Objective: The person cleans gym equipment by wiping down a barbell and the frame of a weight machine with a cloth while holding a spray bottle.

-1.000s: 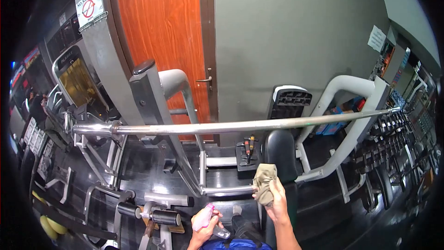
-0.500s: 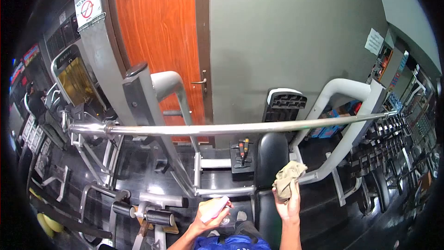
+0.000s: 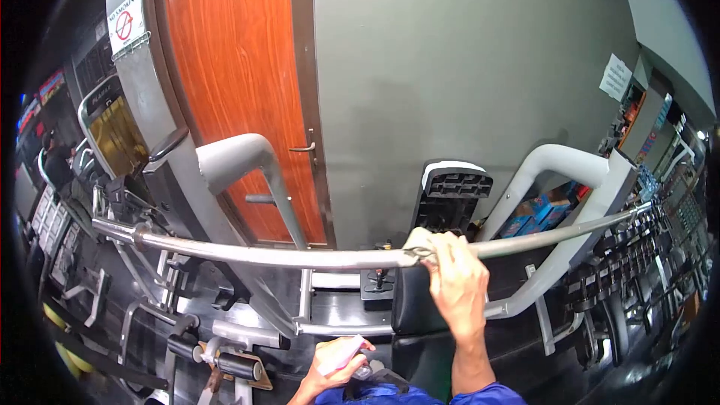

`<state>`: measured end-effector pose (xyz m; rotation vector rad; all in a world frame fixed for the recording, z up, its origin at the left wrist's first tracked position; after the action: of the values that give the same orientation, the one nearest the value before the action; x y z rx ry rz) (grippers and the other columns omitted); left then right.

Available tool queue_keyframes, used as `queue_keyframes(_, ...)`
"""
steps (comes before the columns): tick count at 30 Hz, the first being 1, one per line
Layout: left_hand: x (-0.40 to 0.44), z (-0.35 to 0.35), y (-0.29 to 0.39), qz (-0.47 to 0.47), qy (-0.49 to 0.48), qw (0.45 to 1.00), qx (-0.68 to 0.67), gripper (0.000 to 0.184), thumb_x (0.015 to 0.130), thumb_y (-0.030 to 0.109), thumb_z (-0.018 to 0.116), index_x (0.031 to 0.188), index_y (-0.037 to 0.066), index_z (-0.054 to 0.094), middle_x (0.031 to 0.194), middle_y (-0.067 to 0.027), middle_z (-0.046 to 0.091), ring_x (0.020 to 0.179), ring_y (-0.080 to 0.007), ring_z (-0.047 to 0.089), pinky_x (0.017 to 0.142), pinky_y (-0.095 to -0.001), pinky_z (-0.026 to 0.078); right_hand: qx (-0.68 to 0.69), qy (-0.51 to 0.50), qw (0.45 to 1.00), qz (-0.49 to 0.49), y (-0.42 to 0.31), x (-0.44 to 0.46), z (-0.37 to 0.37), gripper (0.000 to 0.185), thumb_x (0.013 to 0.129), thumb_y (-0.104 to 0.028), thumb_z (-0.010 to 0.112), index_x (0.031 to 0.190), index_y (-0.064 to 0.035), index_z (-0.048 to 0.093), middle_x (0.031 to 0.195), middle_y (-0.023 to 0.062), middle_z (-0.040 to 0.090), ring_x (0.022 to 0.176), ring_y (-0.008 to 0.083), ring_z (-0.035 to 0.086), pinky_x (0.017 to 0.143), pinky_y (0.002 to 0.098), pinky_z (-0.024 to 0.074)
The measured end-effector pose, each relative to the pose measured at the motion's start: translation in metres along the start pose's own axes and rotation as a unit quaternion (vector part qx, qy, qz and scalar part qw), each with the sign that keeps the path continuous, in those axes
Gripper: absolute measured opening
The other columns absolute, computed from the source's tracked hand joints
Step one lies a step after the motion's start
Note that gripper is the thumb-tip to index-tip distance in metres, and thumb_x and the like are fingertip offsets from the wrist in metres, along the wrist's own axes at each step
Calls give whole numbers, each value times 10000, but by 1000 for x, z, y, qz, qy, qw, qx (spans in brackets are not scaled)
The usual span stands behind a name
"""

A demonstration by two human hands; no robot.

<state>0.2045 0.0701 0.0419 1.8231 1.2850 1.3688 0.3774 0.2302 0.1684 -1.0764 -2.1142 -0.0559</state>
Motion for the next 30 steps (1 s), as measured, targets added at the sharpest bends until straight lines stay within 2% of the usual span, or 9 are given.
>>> queue_keyframes(6,7,12,-18,-64,30,994,-82,220,853,21,643,1068,-24,639,925,-106,708,663,-153,683,639,-267,546,177,-15,979,-95,-10,0,14,450,706,36,695,1140,-59,624,1076,142,661,997,345,645,965,426,497)
queue_keyframes(10,22,8,-14,-79,-25,994,-74,210,870,33,632,1072,-22,641,918,-99,708,654,-143,681,626,-259,545,371,18,927,55,11,-2,-9,517,673,127,651,1157,-53,626,1119,151,668,1083,306,635,1000,388,462)
queue_keyframes(12,26,7,-17,-63,-25,995,-72,206,868,24,633,1068,-20,646,909,-96,707,648,-141,680,621,-260,546,249,119,960,56,28,2,-23,492,684,97,673,1150,-55,630,1112,150,667,1084,334,627,1001,412,456)
queue_keyframes(14,25,6,-20,-48,-16,996,-72,209,865,12,633,1071,-19,647,901,-96,707,645,-141,679,614,-263,548,69,102,992,21,31,18,-36,440,688,29,719,1115,-46,644,1092,146,669,1076,339,621,1007,434,449)
queue_keyframes(18,23,4,-30,-37,1,995,-92,242,858,-13,633,1099,-21,638,895,-104,707,641,-149,678,600,-275,554,-28,-19,999,8,22,19,-14,372,734,-188,747,1074,-65,663,969,89,680,880,277,652,788,384,510)
queue_keyframes(22,21,2,-34,-36,-13,994,-99,284,860,-21,629,1143,-30,617,901,-114,708,642,-154,679,598,-278,558,26,-49,998,-25,-3,19,-1,418,723,-170,754,1116,-81,642,981,93,690,875,265,666,764,355,527)
queue_keyframes(25,20,1,-35,-23,-6,996,-88,276,862,-20,628,1137,-41,617,904,-118,708,646,-151,679,599,-270,557,238,-52,970,-20,-11,16,3,373,716,-36,748,1075,-37,646,1013,144,685,920,302,675,814,343,527)
queue_keyframes(28,16,-2,-36,-38,10,992,-116,258,866,-20,623,1123,-47,620,907,-119,708,648,-148,680,598,-263,556,339,71,938,24,2,9,-4,391,724,13,726,1103,-21,634,1038,157,678,955,293,671,837,349,519)
queue_keyframes(30,14,-7,-35,-70,11,987,-142,196,866,-22,604,1059,-58,610,907,-127,707,653,-154,683,606,-270,551,148,174,973,26,6,12,-15,388,720,55,693,1097,-14,631,1056,159,669,996,307,653,880,356,509)
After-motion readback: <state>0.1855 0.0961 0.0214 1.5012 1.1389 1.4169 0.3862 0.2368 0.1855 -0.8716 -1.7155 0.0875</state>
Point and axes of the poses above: each hand's wrist, its own x-axis towards the middle knuckle, its own z-axis out of the palm, y = z × x, the point moved 2 cm from there along x, towards the middle knuckle
